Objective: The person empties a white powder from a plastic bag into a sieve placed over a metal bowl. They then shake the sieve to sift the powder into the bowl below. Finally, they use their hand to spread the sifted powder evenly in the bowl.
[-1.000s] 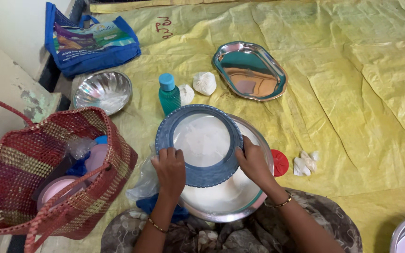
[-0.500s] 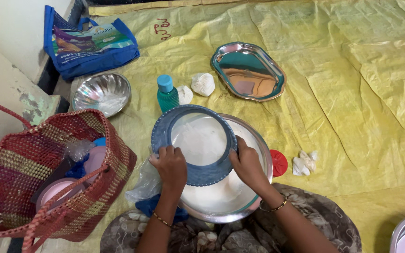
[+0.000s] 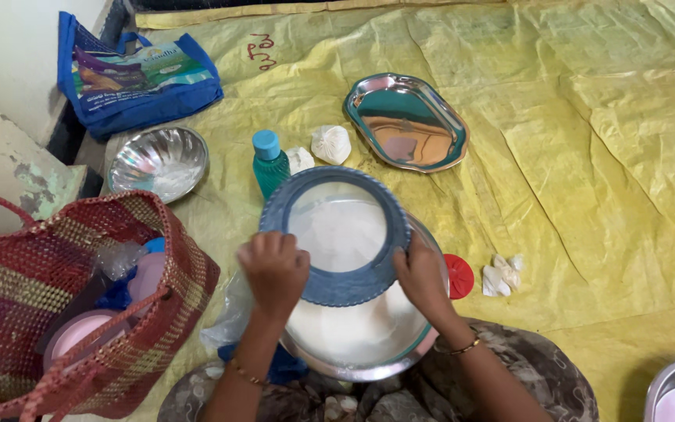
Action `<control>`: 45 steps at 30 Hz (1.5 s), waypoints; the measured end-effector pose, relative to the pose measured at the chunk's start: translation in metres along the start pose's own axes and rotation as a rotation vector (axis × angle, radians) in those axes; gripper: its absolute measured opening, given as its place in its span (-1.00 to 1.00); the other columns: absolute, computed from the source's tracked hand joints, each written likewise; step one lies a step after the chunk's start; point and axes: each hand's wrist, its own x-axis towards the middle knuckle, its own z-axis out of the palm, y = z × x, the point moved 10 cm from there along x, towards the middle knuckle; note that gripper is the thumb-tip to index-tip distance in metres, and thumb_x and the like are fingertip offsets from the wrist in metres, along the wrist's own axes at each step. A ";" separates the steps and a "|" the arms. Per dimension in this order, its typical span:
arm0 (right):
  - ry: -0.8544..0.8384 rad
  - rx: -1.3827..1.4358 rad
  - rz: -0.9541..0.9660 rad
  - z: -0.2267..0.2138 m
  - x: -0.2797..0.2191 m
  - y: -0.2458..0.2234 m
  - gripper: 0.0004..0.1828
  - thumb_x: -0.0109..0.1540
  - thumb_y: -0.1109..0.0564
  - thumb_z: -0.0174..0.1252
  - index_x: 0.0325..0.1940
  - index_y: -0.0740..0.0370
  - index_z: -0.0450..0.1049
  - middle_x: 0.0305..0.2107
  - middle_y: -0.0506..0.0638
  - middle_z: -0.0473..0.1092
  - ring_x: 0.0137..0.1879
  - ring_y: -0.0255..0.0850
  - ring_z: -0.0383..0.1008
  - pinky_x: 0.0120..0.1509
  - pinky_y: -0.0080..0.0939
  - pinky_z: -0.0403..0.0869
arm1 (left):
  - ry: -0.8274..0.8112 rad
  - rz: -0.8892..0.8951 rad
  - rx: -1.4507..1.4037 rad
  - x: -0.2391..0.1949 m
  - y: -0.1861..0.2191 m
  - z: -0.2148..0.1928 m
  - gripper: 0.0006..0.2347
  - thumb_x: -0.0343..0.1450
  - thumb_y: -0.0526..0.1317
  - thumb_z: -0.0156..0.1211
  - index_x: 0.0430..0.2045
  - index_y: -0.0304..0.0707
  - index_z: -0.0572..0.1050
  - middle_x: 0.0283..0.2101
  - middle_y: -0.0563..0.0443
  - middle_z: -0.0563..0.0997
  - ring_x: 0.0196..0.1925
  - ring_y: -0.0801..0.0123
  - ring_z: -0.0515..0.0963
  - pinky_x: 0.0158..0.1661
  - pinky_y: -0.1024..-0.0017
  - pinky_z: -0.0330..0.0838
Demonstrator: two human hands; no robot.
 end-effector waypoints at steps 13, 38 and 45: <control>-0.121 0.240 0.260 -0.034 0.010 0.086 -0.51 0.24 0.18 0.02 0.25 0.38 0.24 -0.63 0.15 0.45 -0.63 -0.14 0.47 -0.49 -0.12 0.46 | -0.296 -0.221 0.387 0.047 -0.180 0.040 -0.82 0.52 -0.37 0.07 -0.02 -0.29 0.51 0.13 -0.39 0.47 0.06 -0.15 0.47 -0.06 0.07 0.46; 0.161 0.062 0.733 -0.387 -0.080 0.551 -0.51 0.39 -0.07 0.03 -0.23 0.38 0.69 -0.52 0.16 0.44 -0.43 -0.21 0.36 -0.38 -0.18 0.36 | -0.085 0.253 -0.295 -0.055 -0.051 0.121 -0.75 0.20 -0.28 0.25 -0.29 -0.35 0.47 -0.13 -0.22 0.60 -0.16 -0.03 0.60 0.22 -0.08 0.44; 0.420 0.862 0.529 -0.443 0.018 0.552 -0.20 0.32 -0.06 0.05 0.54 -0.08 -0.18 0.19 0.12 0.24 0.17 0.15 0.46 0.09 0.22 0.55 | -0.002 0.102 -0.364 -0.082 -0.053 0.142 -0.80 0.35 -0.20 0.13 -0.18 -0.13 0.53 -0.03 -0.22 0.42 -0.03 0.02 0.49 0.16 0.18 0.43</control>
